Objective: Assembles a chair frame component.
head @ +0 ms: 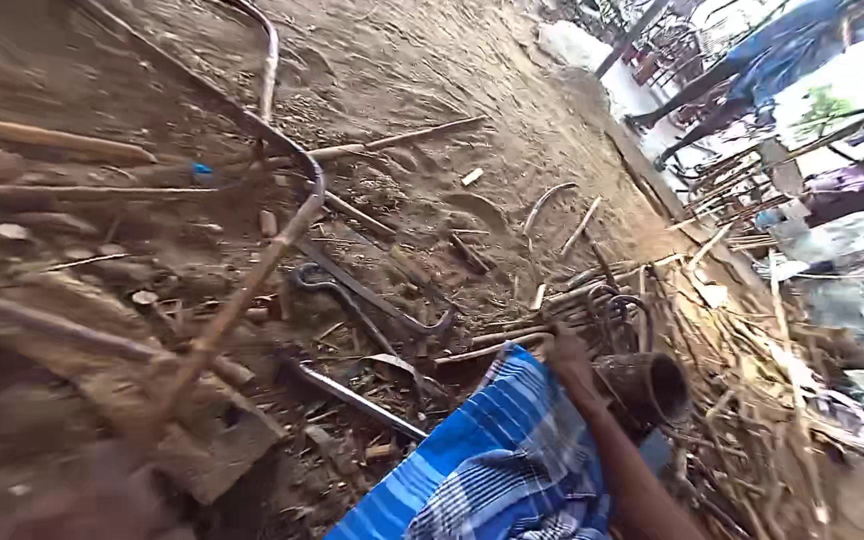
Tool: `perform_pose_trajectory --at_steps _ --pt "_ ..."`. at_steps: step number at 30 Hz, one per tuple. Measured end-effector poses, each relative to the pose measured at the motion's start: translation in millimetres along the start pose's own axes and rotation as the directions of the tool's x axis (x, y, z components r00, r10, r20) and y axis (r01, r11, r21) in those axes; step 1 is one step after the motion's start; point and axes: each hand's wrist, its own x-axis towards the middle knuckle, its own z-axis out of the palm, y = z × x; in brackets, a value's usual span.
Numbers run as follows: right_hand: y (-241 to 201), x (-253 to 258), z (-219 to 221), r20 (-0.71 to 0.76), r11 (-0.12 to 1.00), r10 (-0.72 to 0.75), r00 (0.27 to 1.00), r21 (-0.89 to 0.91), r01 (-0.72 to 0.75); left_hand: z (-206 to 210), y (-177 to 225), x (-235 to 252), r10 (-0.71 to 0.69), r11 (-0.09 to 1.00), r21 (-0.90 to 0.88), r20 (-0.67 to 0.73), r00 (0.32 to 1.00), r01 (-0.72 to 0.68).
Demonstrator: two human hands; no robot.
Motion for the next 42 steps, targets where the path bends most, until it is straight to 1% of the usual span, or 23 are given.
perform_pose_trajectory --at_steps 1,2,4,5,7,9,11,13,16,18,20,21,22,24,27,28,31,32,34,37,39,40,42 --pt "34.5 16.5 -0.2 0.062 0.99 0.108 0.992 -0.098 -0.102 8.8 0.6 11.6 0.028 0.999 0.031 0.026 0.999 -0.029" --pt "68.7 32.4 11.2 0.14 0.972 0.165 0.976 -0.191 -0.137 15.3 -6.2 20.1 0.029 0.997 0.065 0.034 0.999 -0.032" --pt "110.5 48.6 41.0 0.253 0.944 0.137 0.958 -0.325 -0.049 15.1 -14.9 19.2 -0.046 0.999 0.01 0.021 0.999 0.046" --pt "117.3 51.3 49.7 0.262 0.94 0.113 0.958 -0.339 -0.019 15.3 -20.9 13.7 -0.099 0.993 -0.065 -0.006 0.995 0.098" --pt "117.5 54.4 55.9 0.257 0.938 0.17 0.952 -0.337 -0.076 20.4 -34.2 2.3 -0.15 0.974 -0.18 -0.064 0.987 0.137" --pt "142.5 62.4 67.4 0.229 0.941 0.103 0.968 -0.339 -0.02 27.0 -46.5 -11.2 -0.126 0.963 -0.252 -0.118 0.985 0.093" --pt "132.0 61.1 60.6 0.285 0.926 0.127 0.95 -0.377 -0.011 33.8 -54.4 -22.2 -0.087 0.955 -0.295 -0.166 0.982 0.035" --pt "143.8 68.5 61.2 0.28 0.936 0.078 0.957 -0.351 0.026 39.7 -59.5 -31.4 -0.06 0.946 -0.324 -0.194 0.979 -0.006" --pt "151.2 70.8 45.9 0.113 0.982 0.013 0.994 -0.19 0.009 47.8 -60.3 -35.3 -0.052 0.94 -0.339 -0.248 0.967 -0.036" --pt "107.9 50.4 25.8 -0.03 0.997 -0.081 0.996 0.004 0.081 47.4 -55.5 -27.9 -0.031 0.951 -0.306 -0.245 0.969 -0.047" --pt "37.8 22.0 16.6 -0.041 0.943 -0.229 0.973 0.24 0.232 47.3 -50.6 -7.6 0.011 0.967 -0.25 -0.185 0.983 -0.058" --pt "-1.1 8.1 20.5 -0.026 0.882 -0.331 0.943 0.347 0.319 49.1 -48.3 5.4 0.041 0.968 -0.237 -0.165 0.986 -0.08" --pt "-40.4 -5.4 30.5 -0.013 0.802 -0.455 0.89 0.427 0.416 52.5 -46.9 17.9 0.065 0.965 -0.241 -0.152 0.986 -0.101" --pt "-120.6 -34.9 62.3 0.025 0.648 -0.667 0.744 0.512 0.564 57.6 -45.6 33.3 0.084 0.955 -0.268 -0.168 0.982 -0.127" --pt "-231.4 -78.3 126.9 0.017 0.438 -0.841 0.54 0.608 0.662 62.4 -39.4 29.8 0.059 0.934 -0.326 -0.258 0.964 -0.145" --pt "-260.7 -86.5 151.9 0.026 0.394 -0.874 0.485 0.622 0.677 63.3 -36.5 28.4 0.044 0.919 -0.365 -0.284 0.958 -0.15" --pt "-313.1 -94.9 207.8 0.08 0.327 -0.938 0.336 0.519 0.789 63.0 -26.7 34.3 -0.049 0.864 -0.493 -0.289 0.956 -0.105" --pt "-320.4 -97.5 217.0 0.107 0.324 -0.944 0.311 0.464 0.825 64.4 -26.8 37.0 -0.073 0.85 -0.517 -0.296 0.952 -0.096" --pt "-327.1 -103.5 224.6 0.126 0.324 -0.946 0.299 0.411 0.852 68.7 -30.2 41.2 -0.129 0.826 -0.559 -0.315 0.94 -0.074" --pt "-327.3 -107.5 224.4 0.145 0.361 -0.932 0.331 0.413 0.836 73.6 -31.3 42.3 -0.127 0.811 -0.577 -0.336 0.933 -0.097" --pt "-319.5 -106.6 213.2 0.189 0.445 -0.895 0.404 0.423 0.789 74.6 -29.6 43.1 -0.072 0.838 -0.522 -0.393 0.917 -0.158" --pt "-310.1 -106.1 200.3 0.253 0.526 -0.85 0.461 0.382 0.76 74.8 -28.8 42.0 -0.04 0.857 -0.48 -0.428 0.903 -0.19" --pt "-275.2 -102.4 175.0 0.344 0.684 -0.722 0.601 0.217 0.697 77.6 -28.0 39.1 -0.001 0.884 -0.407 -0.495 0.869 -0.231"
